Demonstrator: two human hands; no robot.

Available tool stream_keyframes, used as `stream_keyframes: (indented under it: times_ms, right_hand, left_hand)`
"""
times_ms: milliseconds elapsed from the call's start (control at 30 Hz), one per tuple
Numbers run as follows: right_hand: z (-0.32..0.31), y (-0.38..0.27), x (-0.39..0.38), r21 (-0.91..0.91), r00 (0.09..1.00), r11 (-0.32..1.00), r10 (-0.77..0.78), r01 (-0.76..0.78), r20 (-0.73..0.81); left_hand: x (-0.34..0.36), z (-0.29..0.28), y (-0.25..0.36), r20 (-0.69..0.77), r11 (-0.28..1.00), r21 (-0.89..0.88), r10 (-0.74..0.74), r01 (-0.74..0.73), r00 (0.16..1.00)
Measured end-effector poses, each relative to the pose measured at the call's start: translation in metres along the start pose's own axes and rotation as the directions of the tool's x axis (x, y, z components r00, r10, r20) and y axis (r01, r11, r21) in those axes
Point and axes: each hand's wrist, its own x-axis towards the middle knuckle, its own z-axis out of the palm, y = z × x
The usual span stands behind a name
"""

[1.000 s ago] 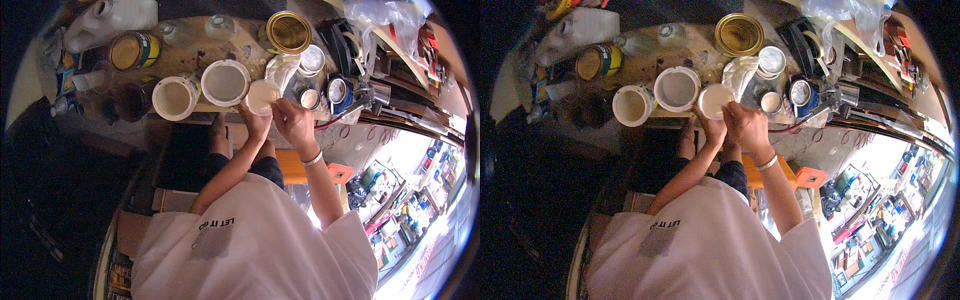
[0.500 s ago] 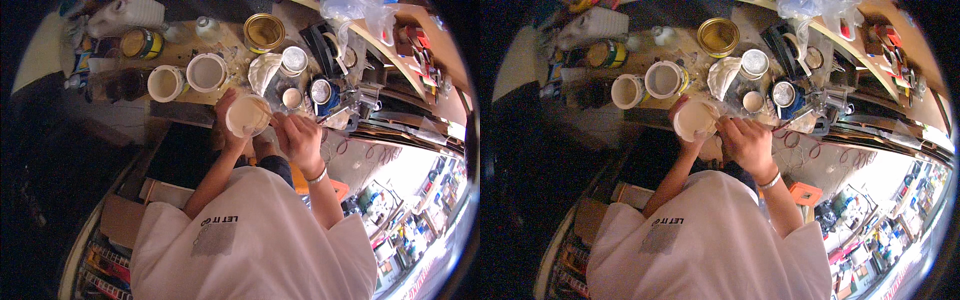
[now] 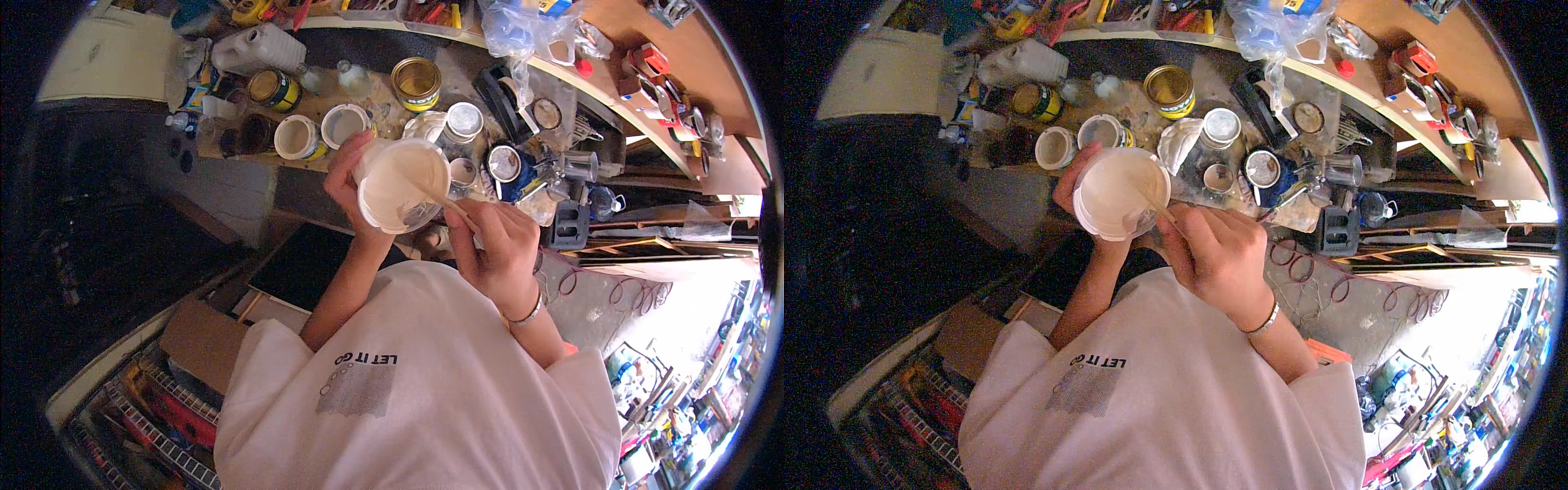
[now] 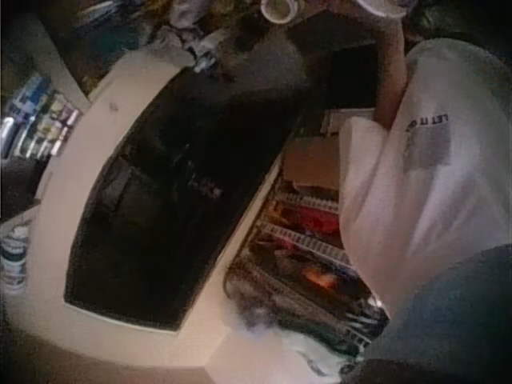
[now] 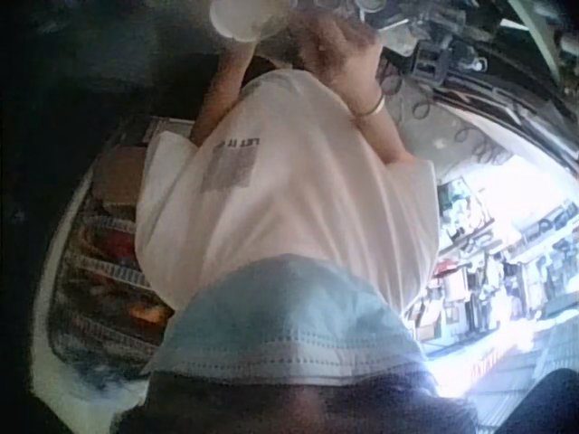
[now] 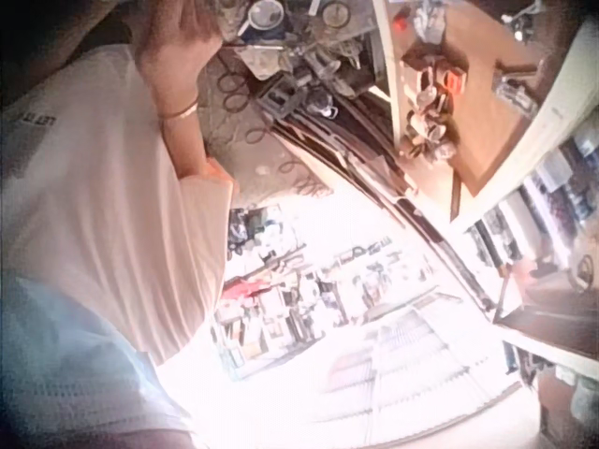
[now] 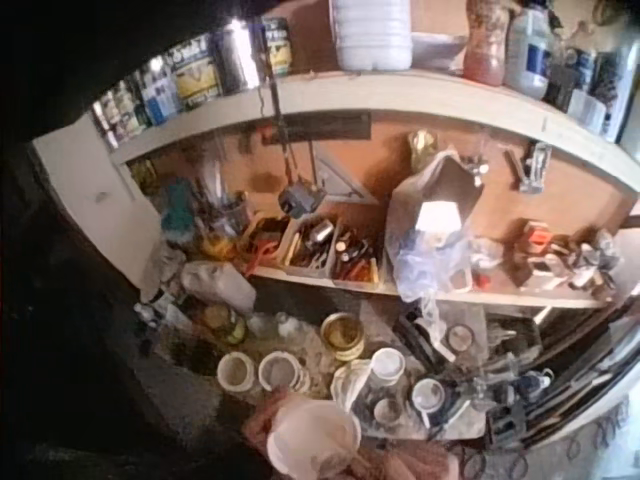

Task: The person prepares paint by mixing contents from several cans and pouring them into a spray gun cup. They then walk to an outdoor area and spray paint a wooden frame resting on a table.

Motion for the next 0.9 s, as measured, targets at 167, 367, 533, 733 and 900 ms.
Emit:
stream_keyframes:
  times_ms: [167, 367, 533, 733, 900]
  right_hand:
    - [-0.023, -0.005, -0.002, 0.52, 0.842, 0.719, 0.539, -0.462, 0.003]
    - [-0.066, 0.013, 0.016, 0.689, 0.813, 0.571, 0.58, -0.446, 0.045]
    - [-0.09, 0.015, 0.028, 0.67, 0.845, 0.602, 0.529, -0.434, 0.073]
    - [-0.098, 0.003, 0.028, 0.571, 0.928, 0.772, 0.37, -0.277, -0.05]
    - [-0.083, -0.017, 0.056, -0.145, 0.933, 0.951, -0.226, 0.274, 0.28]
  left_hand:
    - [0.012, 0.004, 0.043, 0.056, 0.991, 0.121, -0.057, 0.05, 0.997]
    - [0.016, 0.01, 0.084, 0.081, 0.969, 0.229, -0.117, 0.096, 0.99]
    - [0.022, 0.014, 0.103, 0.058, 0.966, 0.245, -0.104, 0.087, 0.993]
    - [0.025, 0.018, 0.104, 0.055, 0.995, 0.092, -0.051, 0.045, 0.997]
    - [0.01, 0.017, 0.083, 0.086, 0.983, 0.081, -0.169, 0.162, 0.982]
